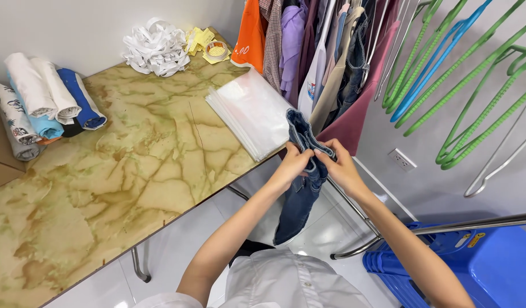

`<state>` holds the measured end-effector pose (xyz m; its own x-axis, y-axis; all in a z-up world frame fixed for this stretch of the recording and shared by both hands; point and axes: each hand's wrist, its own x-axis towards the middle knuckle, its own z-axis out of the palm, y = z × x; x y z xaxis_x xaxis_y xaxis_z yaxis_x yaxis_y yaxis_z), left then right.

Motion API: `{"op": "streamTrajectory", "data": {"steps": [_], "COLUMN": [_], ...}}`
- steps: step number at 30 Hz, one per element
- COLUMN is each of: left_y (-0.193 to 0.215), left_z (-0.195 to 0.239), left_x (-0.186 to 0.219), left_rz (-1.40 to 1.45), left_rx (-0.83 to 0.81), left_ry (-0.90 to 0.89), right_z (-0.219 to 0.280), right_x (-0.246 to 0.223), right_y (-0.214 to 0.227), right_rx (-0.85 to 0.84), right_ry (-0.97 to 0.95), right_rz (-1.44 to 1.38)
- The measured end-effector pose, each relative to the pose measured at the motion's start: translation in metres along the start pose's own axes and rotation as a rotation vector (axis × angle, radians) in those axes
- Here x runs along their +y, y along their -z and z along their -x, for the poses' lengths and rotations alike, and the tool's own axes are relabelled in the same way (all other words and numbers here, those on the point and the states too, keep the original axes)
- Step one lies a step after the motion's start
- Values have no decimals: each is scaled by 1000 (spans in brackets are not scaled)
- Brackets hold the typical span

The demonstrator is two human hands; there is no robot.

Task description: The person folds a white t-shirt and a pair of blue jeans on a marble countertop. They then place the folded white t-shirt into a clear plastic bag and seal it.

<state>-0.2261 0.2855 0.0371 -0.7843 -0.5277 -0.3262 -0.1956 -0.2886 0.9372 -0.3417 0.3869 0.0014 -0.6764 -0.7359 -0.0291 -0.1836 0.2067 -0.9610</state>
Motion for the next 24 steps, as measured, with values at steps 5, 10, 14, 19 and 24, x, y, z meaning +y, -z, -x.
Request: {"op": "streamTrajectory", "data": {"steps": [5, 10, 14, 19, 24], "left_y": [16, 9, 8, 4, -1], "left_z": [-53, -26, -22, -19, -19], "left_x": [-59, -33, -30, -23, -23], "left_rz": [-137, -317, -301, -332, -436], "left_rx": [79, 121, 111, 104, 137], "left_ry": [-93, -94, -85, -84, -131], "right_z": [-7, 1, 6, 1, -3], "right_x": [23, 11, 6, 9, 12], "right_y": [7, -4, -9, -9, -5], "right_rx": [31, 45, 65, 67, 66], "right_ry": [8, 60, 71, 48, 23], "right_rz": [-16, -13, -7, -32, -69]}}
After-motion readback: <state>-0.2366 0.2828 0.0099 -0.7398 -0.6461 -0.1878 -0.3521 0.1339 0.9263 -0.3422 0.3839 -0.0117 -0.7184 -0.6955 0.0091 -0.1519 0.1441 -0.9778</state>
